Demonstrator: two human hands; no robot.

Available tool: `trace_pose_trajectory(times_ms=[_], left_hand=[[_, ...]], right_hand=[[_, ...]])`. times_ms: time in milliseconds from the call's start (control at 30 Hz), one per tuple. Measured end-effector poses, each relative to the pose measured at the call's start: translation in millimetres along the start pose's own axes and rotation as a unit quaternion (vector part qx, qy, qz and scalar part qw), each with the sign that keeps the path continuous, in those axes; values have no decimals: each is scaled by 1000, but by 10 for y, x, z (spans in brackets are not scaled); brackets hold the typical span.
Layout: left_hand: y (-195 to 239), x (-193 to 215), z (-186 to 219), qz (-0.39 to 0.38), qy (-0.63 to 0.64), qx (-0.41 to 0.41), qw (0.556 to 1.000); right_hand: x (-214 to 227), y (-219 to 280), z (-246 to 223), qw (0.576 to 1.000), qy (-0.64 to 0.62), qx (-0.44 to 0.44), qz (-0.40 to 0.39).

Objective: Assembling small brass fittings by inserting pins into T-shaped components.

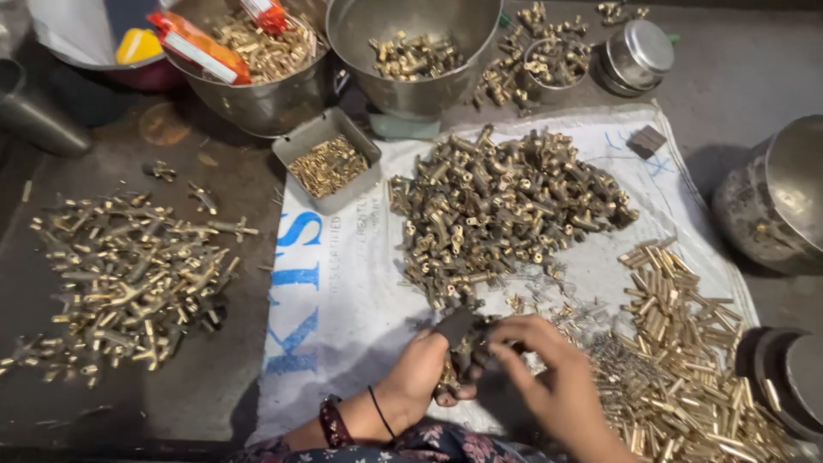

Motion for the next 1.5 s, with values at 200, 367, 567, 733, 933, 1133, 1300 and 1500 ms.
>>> trace_pose_trajectory(times_ms=[200, 367, 567, 733, 933, 1133, 1300, 1500], left_hand=[[-9, -23, 39, 20, -9, 15, 1000], [-155, 143, -48, 5, -84, 1, 996], [99, -68, 101, -4, -158, 11, 987], [-145, 41, -211, -78, -244, -40, 966], [207, -264, 40, -82, -190, -31, 978], [5, -188, -50, -45, -254, -52, 965], [-28, 30, 40, 6, -305, -115, 945], [373, 508, 747, 210, -382, -162, 885]], right_hand=[[-145, 69, -39, 999, 48, -6, -11], [-268, 113, 189, 995, 44, -71, -56], [-212, 23, 614, 979, -63, -177, -75], [-160, -150, 405, 981, 160, -75, -85], [44, 415, 821, 949, -53, -310, -21], [340, -155, 913, 968, 185, -169, -10], [98, -403, 1038, 899, 378, -158, -156], [419, -161, 1133, 923, 326, -196, -65]])
Point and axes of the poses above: each hand's wrist, its own y-axis away from the middle knuckle, its own x-axis out of the back of the hand, z = x × y, the point moved 9 cm from there along -y, towards the middle knuckle, and after that the axes turned 12 degrees about x, right-handed, at the moved point
